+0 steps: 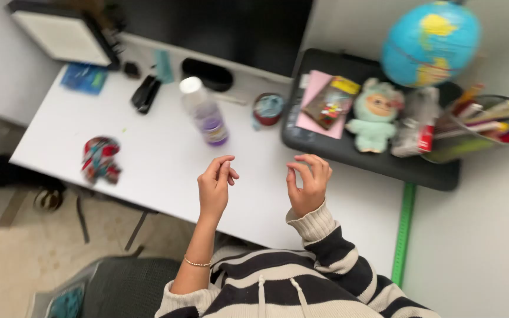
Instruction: The person wipes a white desk surface with a patterned cloth, pours purple liquid from a bottle onto the cloth, and continues wiping the desk and a black shelf. They move a small blue box and a black device aside, then wipe around them before returning them to their original positions.
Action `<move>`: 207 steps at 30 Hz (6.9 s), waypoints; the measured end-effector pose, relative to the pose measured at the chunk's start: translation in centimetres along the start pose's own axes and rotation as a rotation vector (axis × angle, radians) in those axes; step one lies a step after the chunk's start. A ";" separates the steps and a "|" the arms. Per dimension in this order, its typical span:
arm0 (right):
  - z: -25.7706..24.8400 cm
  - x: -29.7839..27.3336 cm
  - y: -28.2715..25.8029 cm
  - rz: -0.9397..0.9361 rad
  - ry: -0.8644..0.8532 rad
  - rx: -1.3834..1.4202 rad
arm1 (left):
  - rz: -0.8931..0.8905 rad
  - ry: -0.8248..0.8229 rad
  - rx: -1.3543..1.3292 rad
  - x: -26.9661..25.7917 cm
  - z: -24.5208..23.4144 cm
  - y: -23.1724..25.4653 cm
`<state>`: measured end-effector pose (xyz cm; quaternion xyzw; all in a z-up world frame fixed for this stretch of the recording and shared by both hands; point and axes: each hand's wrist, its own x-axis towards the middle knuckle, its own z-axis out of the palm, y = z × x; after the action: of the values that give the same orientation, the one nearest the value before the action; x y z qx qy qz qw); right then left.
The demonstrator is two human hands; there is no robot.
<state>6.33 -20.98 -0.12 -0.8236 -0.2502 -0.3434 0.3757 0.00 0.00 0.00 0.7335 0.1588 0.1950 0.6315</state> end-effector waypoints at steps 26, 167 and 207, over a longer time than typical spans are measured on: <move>33.3 -5.2 -25.3 0.116 -0.575 0.367 | -0.325 0.350 0.265 5.5 -39.0 -13.5; 45.6 6.5 -32.7 0.515 -0.103 0.201 | -0.562 -0.604 -0.721 27.3 -39.7 -18.8; 48.0 1.2 -33.4 0.148 -0.568 0.187 | -0.609 -0.285 -0.651 31.8 -41.1 -23.9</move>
<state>2.85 36.97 -7.45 -0.8645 -0.3151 -0.0465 0.3889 8.06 54.40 -15.75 0.4370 0.2090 -0.0621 0.8726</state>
